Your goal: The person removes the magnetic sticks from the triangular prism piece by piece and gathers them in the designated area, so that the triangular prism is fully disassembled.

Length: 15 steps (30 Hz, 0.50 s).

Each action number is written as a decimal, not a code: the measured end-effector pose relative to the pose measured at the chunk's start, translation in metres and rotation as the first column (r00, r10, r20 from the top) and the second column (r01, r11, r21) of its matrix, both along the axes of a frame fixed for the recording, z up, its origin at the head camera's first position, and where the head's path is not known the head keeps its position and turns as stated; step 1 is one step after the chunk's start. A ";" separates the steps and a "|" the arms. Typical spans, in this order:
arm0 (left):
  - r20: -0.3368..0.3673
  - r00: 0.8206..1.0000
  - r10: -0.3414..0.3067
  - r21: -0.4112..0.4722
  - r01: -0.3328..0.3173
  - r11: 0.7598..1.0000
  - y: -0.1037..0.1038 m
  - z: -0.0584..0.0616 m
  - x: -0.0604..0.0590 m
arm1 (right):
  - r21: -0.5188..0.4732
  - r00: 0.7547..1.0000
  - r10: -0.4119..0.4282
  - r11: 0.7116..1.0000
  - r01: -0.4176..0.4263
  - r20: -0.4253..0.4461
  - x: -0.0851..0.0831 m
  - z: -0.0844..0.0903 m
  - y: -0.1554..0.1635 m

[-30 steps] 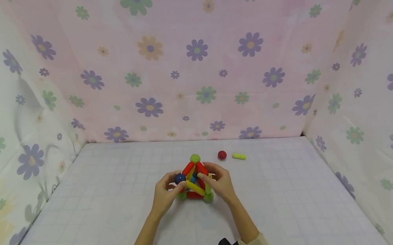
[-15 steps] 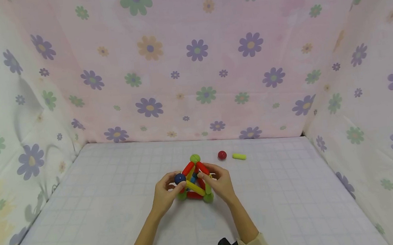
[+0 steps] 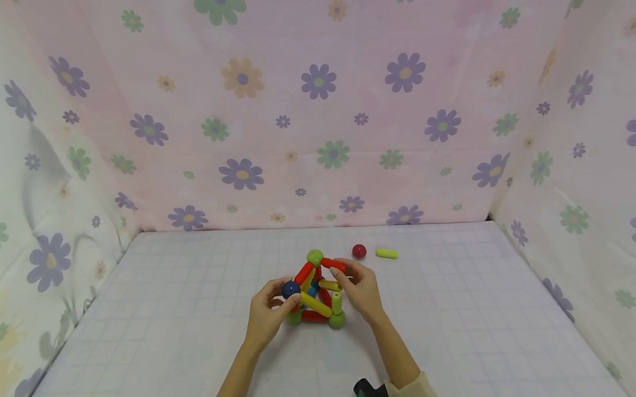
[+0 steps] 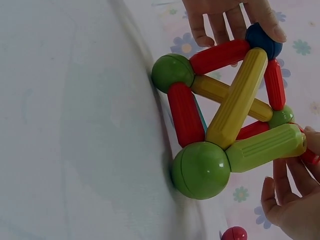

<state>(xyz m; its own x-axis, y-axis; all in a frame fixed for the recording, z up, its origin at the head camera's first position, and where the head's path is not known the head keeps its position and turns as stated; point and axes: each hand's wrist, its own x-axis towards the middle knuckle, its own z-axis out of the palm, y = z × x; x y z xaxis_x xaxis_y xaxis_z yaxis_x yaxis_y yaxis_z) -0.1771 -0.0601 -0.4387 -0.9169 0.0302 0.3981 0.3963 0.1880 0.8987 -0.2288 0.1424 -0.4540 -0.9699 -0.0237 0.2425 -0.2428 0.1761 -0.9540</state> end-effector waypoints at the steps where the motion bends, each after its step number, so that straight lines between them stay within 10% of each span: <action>1: -0.004 1.000 0.002 0.003 -0.002 1.000 0.000 -0.001 0.000 | -0.001 1.000 0.001 1.000 -0.001 -0.001 0.001 0.004 -0.001; 15: 0.021 1.000 -0.006 0.010 0.006 1.000 0.000 0.000 -0.001 | -0.045 1.000 -0.007 0.999 0.007 -0.007 -0.019 -0.002 0.003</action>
